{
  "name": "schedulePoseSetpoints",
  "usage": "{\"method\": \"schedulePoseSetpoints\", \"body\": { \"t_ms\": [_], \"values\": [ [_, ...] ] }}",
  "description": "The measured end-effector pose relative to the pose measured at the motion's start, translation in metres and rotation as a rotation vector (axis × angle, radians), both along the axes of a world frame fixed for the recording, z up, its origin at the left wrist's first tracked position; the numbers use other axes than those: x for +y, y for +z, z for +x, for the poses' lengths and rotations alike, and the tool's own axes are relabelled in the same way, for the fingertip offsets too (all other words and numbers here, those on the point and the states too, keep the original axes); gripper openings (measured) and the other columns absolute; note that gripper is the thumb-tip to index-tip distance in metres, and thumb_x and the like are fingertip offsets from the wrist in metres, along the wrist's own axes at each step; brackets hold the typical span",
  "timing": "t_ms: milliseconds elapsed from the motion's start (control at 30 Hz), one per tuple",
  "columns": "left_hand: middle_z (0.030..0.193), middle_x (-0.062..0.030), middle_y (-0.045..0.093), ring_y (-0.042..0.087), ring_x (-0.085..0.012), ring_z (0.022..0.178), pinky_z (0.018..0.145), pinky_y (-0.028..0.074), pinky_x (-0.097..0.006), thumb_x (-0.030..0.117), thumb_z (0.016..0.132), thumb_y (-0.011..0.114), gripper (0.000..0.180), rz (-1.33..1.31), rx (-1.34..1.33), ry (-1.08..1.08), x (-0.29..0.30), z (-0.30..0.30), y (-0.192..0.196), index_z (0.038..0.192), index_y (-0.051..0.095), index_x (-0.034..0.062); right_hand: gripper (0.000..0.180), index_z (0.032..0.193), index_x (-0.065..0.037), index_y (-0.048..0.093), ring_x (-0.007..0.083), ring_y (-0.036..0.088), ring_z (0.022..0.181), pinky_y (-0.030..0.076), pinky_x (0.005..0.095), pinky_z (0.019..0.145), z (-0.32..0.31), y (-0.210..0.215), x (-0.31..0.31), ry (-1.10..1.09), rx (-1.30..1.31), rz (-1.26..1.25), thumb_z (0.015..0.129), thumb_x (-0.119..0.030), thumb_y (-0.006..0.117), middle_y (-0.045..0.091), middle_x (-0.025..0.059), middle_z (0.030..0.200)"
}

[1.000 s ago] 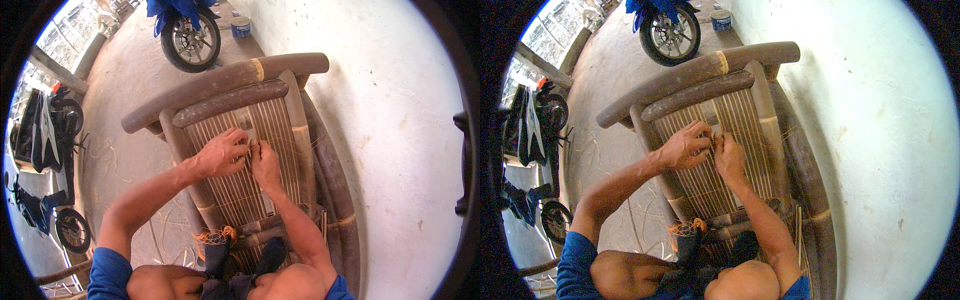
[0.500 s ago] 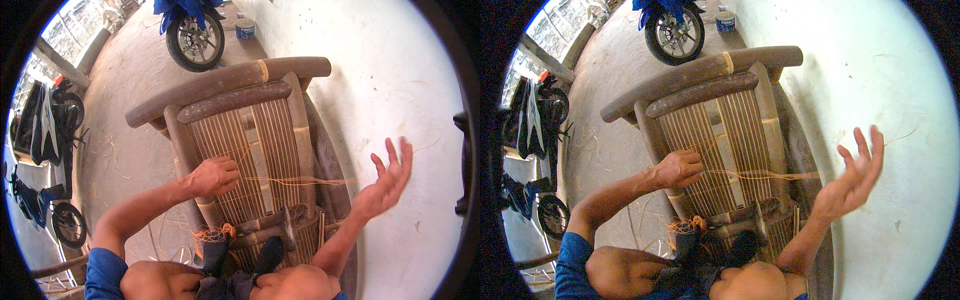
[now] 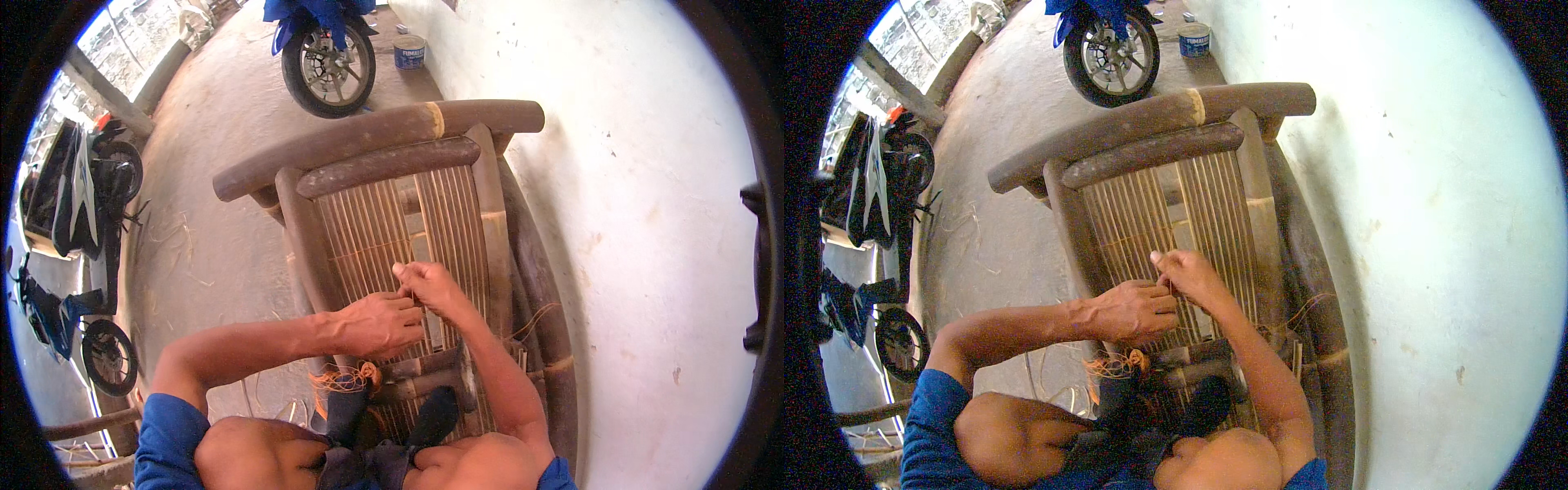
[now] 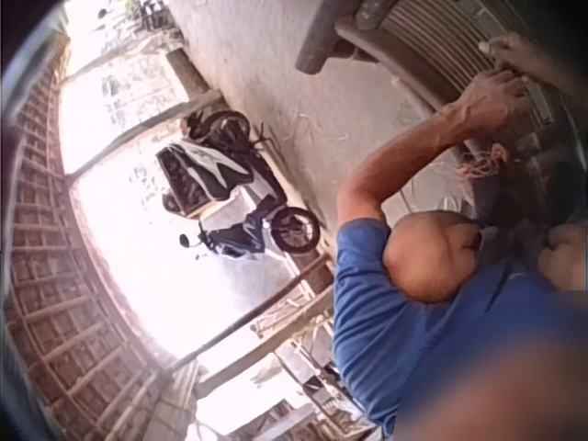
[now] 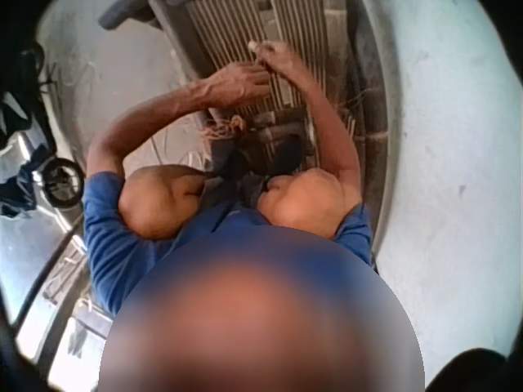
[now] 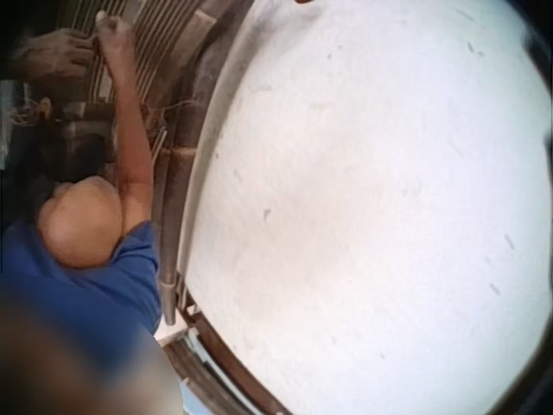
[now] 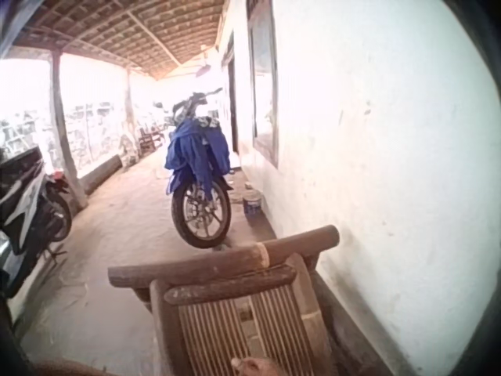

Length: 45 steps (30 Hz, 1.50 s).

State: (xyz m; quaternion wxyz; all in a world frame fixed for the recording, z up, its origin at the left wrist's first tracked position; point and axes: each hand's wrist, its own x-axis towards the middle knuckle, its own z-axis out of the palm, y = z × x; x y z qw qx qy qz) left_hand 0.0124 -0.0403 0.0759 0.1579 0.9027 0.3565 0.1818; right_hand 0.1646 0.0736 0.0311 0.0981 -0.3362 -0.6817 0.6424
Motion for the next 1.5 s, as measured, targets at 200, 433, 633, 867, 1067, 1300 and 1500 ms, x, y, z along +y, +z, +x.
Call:
{"method": "schedulePoseSetpoints", "body": {
  "t_ms": [200, 433, 633, 867, 1067, 1300, 1500],
  "values": [
    [0.095, -0.0110, 0.062, 0.061, -0.0326, 0.092, 0.076, 0.052, -0.048, 0.015, 0.089, 0.070, 0.016, 0.083, -0.194, 0.204, 0.027, -0.041, 0.015, 0.103, 0.066, 0.0071, 0.017, 0.108, -0.005, 0.069, 0.0432, 0.069, 0.086, 0.056, 0.0420, 0.077, 0.009, -0.011, -0.025, 0.003, -0.051, 0.611, 0.100, -0.020, 0.066, 0.071, 0.0179, 0.093],
    [0.104, -0.0052, 0.069, 0.063, -0.0269, 0.115, 0.115, 0.038, -0.049, 0.019, 0.089, 0.069, 0.023, 0.152, 0.346, 0.252, 0.116, -0.067, -0.016, 0.110, 0.071, 0.0100, 0.016, 0.101, -0.002, 0.071, 0.0399, 0.060, 0.121, 0.054, 0.0480, 0.096, 0.012, 0.013, -0.026, 0.086, 0.000, 1.114, 0.087, -0.009, 0.075, 0.060, 0.0199, 0.122],
    [0.100, -0.0018, 0.070, 0.064, -0.0220, 0.111, 0.118, 0.030, -0.055, 0.030, 0.089, 0.067, 0.016, 0.012, 0.670, 0.170, 0.129, -0.067, -0.025, 0.095, 0.074, 0.0172, 0.012, 0.092, -0.001, 0.068, 0.0384, 0.062, 0.115, 0.054, 0.0480, 0.098, 0.002, 0.010, -0.014, 0.141, 0.267, 1.146, 0.086, -0.010, 0.073, 0.064, 0.0173, 0.113],
    [0.096, -0.0043, 0.066, 0.063, -0.0252, 0.106, 0.116, 0.034, -0.051, 0.029, 0.091, 0.064, 0.016, 0.160, 0.486, 0.183, 0.128, -0.078, -0.020, 0.085, 0.072, 0.0159, 0.018, 0.077, -0.005, 0.058, 0.0391, 0.064, 0.079, 0.054, 0.0512, 0.079, -0.017, 0.001, 0.007, 0.182, 0.362, 0.883, 0.089, -0.015, 0.067, 0.064, 0.0170, 0.079],
    [0.118, -0.0094, 0.070, 0.064, -0.0288, 0.119, 0.120, 0.036, -0.048, 0.022, 0.090, 0.064, 0.023, 0.103, 0.242, 0.190, 0.135, -0.092, -0.026, 0.109, 0.070, 0.0096, 0.023, 0.075, -0.003, 0.055, 0.0391, 0.059, 0.064, 0.047, 0.0501, 0.069, -0.027, -0.009, -0.004, 0.308, 0.316, 0.939, 0.093, -0.014, 0.063, 0.059, 0.0173, 0.068],
    [0.107, -0.0113, 0.071, 0.065, -0.0290, 0.110, 0.116, 0.042, -0.044, 0.018, 0.087, 0.068, 0.020, 0.270, 0.087, 0.157, 0.135, -0.101, -0.039, 0.102, 0.069, 0.0049, 0.033, 0.071, -0.003, 0.052, 0.0321, 0.057, 0.058, 0.045, 0.0460, 0.060, -0.038, 0.028, 0.016, 0.253, 0.221, 0.722, 0.100, -0.018, 0.056, 0.056, 0.0119, 0.063],
    [0.116, -0.0095, 0.073, 0.065, -0.0253, 0.119, 0.119, 0.041, -0.044, 0.020, 0.088, 0.068, 0.023, 0.326, 0.136, 0.168, 0.135, -0.098, -0.037, 0.107, 0.073, 0.0069, 0.039, 0.069, -0.008, 0.050, 0.0108, 0.041, 0.057, 0.037, 0.0337, 0.053, -0.085, 0.051, 0.105, -0.061, 0.262, 0.023, 0.104, -0.025, 0.053, 0.045, -0.0005, 0.060]
  ]
}}
